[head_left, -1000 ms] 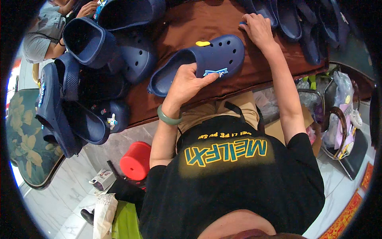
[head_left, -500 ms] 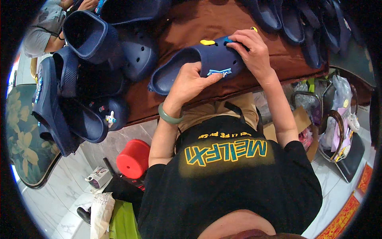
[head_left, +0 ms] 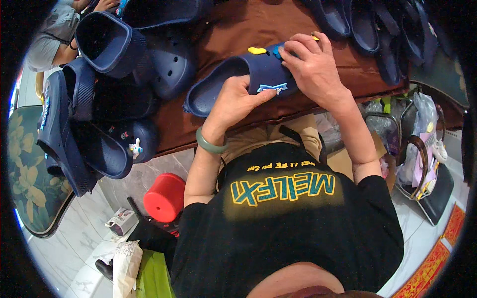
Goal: The recorder is applying various plastic charms to the holes of dark blue foam clogs.
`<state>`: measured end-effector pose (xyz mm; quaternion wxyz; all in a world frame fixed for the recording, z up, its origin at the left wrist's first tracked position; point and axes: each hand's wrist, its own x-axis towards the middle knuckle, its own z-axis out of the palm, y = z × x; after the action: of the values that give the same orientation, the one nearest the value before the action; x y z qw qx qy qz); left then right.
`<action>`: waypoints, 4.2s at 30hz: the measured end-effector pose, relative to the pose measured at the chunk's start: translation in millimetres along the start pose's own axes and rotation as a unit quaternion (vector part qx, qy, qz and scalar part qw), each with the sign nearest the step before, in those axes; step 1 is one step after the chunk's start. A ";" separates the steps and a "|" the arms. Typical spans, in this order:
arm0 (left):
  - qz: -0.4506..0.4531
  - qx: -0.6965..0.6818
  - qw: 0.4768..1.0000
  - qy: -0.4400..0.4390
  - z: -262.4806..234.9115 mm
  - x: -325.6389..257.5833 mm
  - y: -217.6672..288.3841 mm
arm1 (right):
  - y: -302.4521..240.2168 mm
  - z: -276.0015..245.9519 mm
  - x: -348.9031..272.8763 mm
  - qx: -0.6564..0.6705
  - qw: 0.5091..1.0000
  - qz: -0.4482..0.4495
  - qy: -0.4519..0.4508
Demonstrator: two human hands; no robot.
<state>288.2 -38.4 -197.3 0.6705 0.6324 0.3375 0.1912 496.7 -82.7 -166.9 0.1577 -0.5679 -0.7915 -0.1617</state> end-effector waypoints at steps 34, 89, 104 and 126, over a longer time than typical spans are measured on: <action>0.058 -0.001 0.998 0.011 0.7 0.1 -8.2 | 39.3 16.0 22.2 0.396 0.912 0.087 -0.062; 0.002 -0.029 0.999 0.019 4.2 -4.2 5.0 | -26.2 12.8 -48.4 0.312 0.912 0.230 0.137; 0.015 -0.003 1.000 0.009 -0.5 -0.8 -5.7 | -16.8 8.2 -53.5 0.248 0.949 0.148 0.126; 0.050 0.026 0.998 0.009 -0.2 2.0 -12.7 | -16.8 3.8 -45.6 0.219 0.967 0.102 0.077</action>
<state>287.3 -38.6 -210.1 0.6404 0.6640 0.3164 0.2211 494.4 -124.8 -191.3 0.3545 -0.5832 -0.7309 -0.0102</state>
